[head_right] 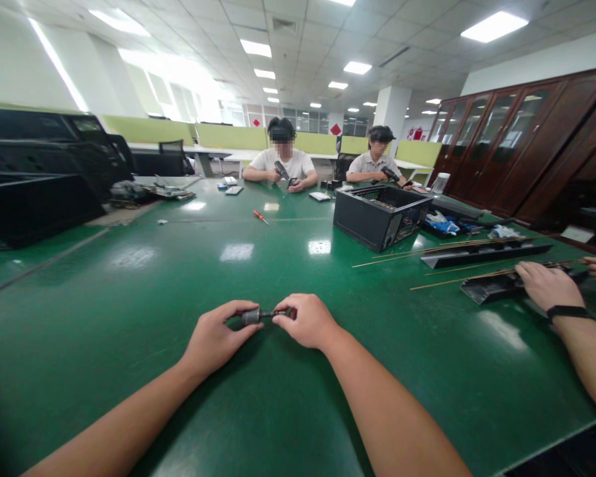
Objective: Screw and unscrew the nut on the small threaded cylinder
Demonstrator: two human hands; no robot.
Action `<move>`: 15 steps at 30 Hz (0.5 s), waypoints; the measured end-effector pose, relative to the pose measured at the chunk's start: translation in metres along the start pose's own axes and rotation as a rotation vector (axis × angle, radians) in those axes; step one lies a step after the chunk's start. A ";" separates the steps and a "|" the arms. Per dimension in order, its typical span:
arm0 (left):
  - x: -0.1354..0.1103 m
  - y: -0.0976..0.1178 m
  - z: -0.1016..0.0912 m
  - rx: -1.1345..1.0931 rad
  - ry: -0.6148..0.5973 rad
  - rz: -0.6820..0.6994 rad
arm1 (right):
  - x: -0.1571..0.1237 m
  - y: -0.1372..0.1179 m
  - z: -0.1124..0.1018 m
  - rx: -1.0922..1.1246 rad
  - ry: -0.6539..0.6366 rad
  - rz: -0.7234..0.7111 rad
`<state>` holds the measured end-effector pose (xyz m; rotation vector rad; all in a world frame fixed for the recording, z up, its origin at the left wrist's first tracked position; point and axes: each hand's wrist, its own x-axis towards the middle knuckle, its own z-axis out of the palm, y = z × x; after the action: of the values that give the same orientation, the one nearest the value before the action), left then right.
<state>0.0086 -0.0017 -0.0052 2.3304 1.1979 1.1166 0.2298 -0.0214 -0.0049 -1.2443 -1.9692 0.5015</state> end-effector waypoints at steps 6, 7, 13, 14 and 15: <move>0.000 -0.001 0.000 -0.010 0.000 -0.005 | 0.000 0.000 0.000 0.005 -0.002 0.003; 0.000 -0.001 0.000 -0.011 0.002 -0.005 | 0.000 0.000 0.000 0.004 -0.001 0.001; 0.000 0.000 0.000 -0.005 0.006 0.000 | -0.001 0.000 -0.002 0.001 0.007 -0.004; 0.000 0.000 0.000 -0.004 0.007 -0.001 | -0.001 0.000 -0.002 0.000 0.007 0.000; 0.001 0.000 0.000 -0.003 0.007 -0.002 | -0.001 0.000 -0.002 0.000 0.007 0.002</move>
<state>0.0087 -0.0013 -0.0047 2.3246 1.1995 1.1259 0.2318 -0.0219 -0.0036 -1.2471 -1.9621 0.4974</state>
